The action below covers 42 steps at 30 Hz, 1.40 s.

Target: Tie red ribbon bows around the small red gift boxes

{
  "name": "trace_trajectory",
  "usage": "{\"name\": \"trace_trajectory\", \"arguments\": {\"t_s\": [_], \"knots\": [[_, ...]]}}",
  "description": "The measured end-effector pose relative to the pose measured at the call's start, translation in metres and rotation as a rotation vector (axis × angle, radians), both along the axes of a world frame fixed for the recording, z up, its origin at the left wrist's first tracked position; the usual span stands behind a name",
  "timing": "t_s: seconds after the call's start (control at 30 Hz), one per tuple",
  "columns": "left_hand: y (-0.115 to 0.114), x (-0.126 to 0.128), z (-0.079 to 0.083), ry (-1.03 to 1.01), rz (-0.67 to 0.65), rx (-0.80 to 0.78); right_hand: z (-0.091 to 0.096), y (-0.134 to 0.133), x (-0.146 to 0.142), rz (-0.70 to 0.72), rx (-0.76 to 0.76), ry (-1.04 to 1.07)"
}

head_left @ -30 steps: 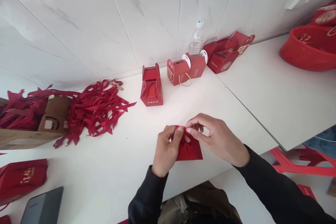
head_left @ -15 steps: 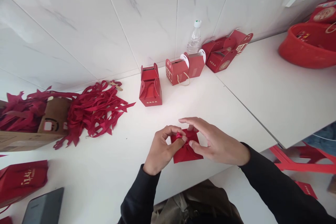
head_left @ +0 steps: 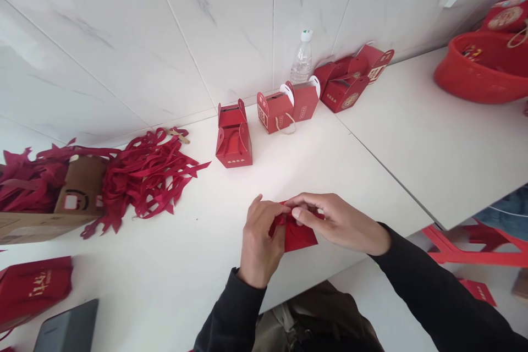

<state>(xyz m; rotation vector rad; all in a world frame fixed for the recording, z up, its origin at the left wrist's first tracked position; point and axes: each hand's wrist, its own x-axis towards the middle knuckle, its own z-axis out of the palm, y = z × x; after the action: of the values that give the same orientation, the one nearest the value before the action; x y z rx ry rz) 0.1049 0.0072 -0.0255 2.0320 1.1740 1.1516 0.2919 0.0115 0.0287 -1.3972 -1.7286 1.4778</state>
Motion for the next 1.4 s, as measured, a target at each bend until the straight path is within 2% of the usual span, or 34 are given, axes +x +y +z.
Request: {"name": "trace_trajectory", "arguments": {"t_s": [0.13,0.3,0.4,0.57,0.7,0.87,0.93,1.1,1.27,1.4], "knots": [[-0.004,0.003,-0.003,-0.032,0.016,0.071,-0.005,0.001,0.001,-0.027,0.02,-0.044],[-0.007,0.0,-0.008,-0.099,0.089,0.035,-0.01,0.005,-0.002,0.038,0.087,-0.071],[-0.008,-0.002,-0.01,-0.124,0.084,0.036,-0.012,0.005,-0.005,-0.001,0.13,-0.116],[-0.009,-0.001,-0.014,-0.215,0.071,-0.006,-0.015,0.0,-0.004,-0.067,0.328,-0.231],[-0.009,0.003,-0.015,-0.24,0.071,0.02,-0.016,-0.001,-0.003,-0.024,0.426,-0.202],[-0.007,0.004,-0.012,-0.212,0.067,0.059,-0.016,0.003,-0.004,-0.005,0.375,-0.191],[-0.008,0.004,-0.012,-0.204,0.056,0.074,-0.016,0.004,-0.004,-0.038,0.366,-0.188],[-0.007,0.002,-0.01,-0.116,0.127,0.085,-0.013,0.001,-0.002,-0.156,0.357,-0.157],[-0.006,0.002,-0.009,-0.068,0.113,0.112,-0.004,-0.002,0.002,-0.141,0.124,0.01],[-0.008,0.003,-0.013,-0.114,0.148,0.059,-0.003,-0.001,0.003,-0.077,-0.09,0.145]]}}
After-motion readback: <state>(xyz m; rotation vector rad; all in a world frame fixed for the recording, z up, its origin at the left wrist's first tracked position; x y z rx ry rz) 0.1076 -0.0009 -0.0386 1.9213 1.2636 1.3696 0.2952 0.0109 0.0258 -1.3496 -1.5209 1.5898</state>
